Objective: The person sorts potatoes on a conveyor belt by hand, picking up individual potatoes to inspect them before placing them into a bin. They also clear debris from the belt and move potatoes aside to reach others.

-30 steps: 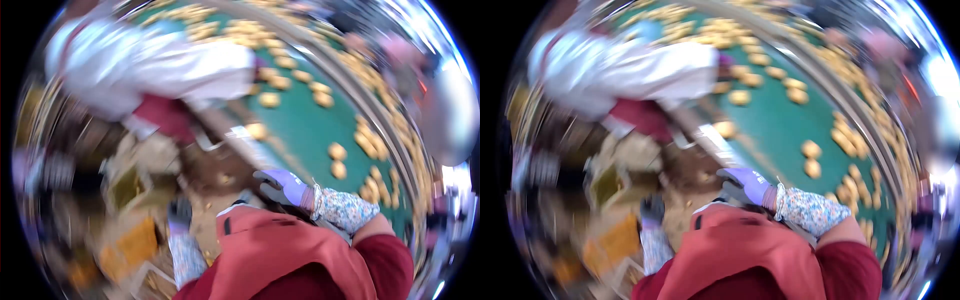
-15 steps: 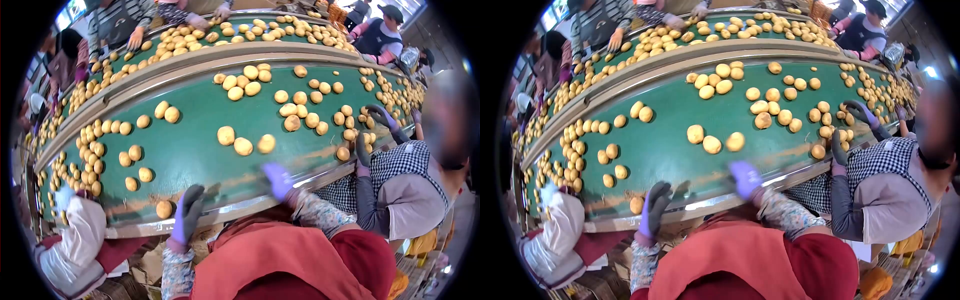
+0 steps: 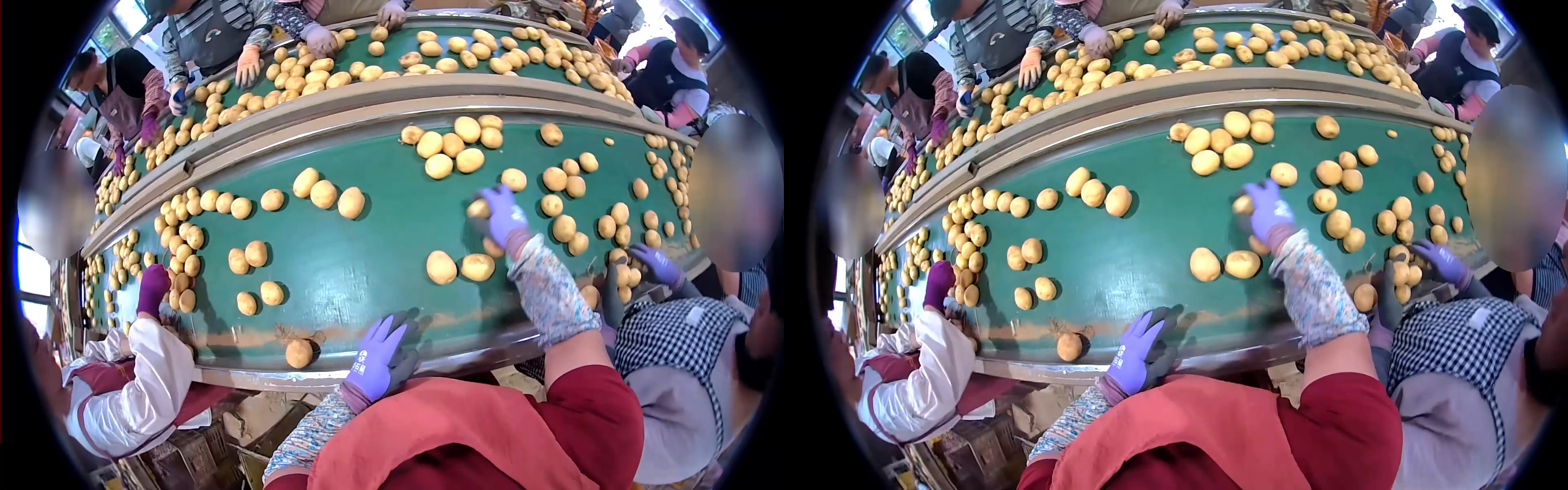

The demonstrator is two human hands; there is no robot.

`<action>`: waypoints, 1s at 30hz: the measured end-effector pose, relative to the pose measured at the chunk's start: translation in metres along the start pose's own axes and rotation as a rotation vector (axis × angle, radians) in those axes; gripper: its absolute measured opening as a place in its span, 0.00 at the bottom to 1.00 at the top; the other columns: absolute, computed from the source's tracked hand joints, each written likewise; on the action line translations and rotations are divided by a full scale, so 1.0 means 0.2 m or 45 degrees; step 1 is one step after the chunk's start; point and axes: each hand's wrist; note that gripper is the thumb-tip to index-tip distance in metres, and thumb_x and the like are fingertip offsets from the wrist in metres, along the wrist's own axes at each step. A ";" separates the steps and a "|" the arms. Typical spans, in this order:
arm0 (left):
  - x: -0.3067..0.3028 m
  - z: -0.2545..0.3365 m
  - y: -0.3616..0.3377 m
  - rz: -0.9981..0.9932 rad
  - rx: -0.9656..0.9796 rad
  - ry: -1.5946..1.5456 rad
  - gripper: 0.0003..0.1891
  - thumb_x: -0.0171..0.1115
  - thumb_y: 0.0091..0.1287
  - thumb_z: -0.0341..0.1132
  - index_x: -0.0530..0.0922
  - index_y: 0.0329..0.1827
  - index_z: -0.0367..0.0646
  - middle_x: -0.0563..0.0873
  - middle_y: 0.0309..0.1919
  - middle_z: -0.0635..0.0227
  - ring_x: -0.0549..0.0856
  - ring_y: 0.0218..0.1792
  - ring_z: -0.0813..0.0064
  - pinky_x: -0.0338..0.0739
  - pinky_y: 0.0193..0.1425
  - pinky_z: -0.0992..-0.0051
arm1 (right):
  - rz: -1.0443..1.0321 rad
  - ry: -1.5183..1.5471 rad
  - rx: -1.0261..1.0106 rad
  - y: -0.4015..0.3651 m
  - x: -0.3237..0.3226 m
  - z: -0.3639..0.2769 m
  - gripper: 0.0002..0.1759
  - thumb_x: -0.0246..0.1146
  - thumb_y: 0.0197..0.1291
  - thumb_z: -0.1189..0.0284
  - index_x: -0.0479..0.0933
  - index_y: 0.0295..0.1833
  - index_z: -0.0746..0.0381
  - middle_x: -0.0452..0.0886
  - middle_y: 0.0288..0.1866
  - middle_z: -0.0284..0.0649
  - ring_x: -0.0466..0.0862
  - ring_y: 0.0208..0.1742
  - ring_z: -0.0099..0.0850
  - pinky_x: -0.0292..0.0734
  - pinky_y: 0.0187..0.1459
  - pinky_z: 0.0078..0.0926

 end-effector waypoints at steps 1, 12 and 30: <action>0.00 -0.03 0.00 0.022 0.014 0.037 0.29 0.68 0.59 0.34 0.74 0.66 0.39 0.76 0.64 0.48 0.76 0.59 0.42 0.74 0.63 0.53 | -0.114 0.011 -0.095 -0.02 0.06 -0.11 0.24 0.68 0.58 0.68 0.76 0.61 0.50 0.71 0.66 0.55 0.80 0.60 0.58 0.78 0.61 0.47; -0.45 -0.29 -0.29 0.076 -0.355 0.512 0.28 0.69 0.58 0.40 0.77 0.64 0.46 0.75 0.68 0.52 0.73 0.67 0.43 0.68 0.68 0.47 | -0.183 1.470 -0.079 1.01 0.20 -0.19 0.22 0.56 0.71 0.56 0.75 0.60 0.60 0.83 0.43 0.37 0.79 0.33 0.30 0.73 0.31 0.30; -0.78 -0.72 -0.61 0.481 -0.153 -1.030 0.34 0.63 0.72 0.28 0.61 0.80 0.55 0.61 0.78 0.56 0.71 0.73 0.54 0.68 0.75 0.56 | -0.154 0.257 -0.842 -0.31 0.71 -1.41 0.29 0.64 0.66 0.70 0.70 0.71 0.65 0.79 0.61 0.49 0.79 0.60 0.47 0.70 0.67 0.39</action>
Point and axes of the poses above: each hand's wrist, its own y-axis towards the middle knuckle, its own x-axis out of the palm, z = x × y
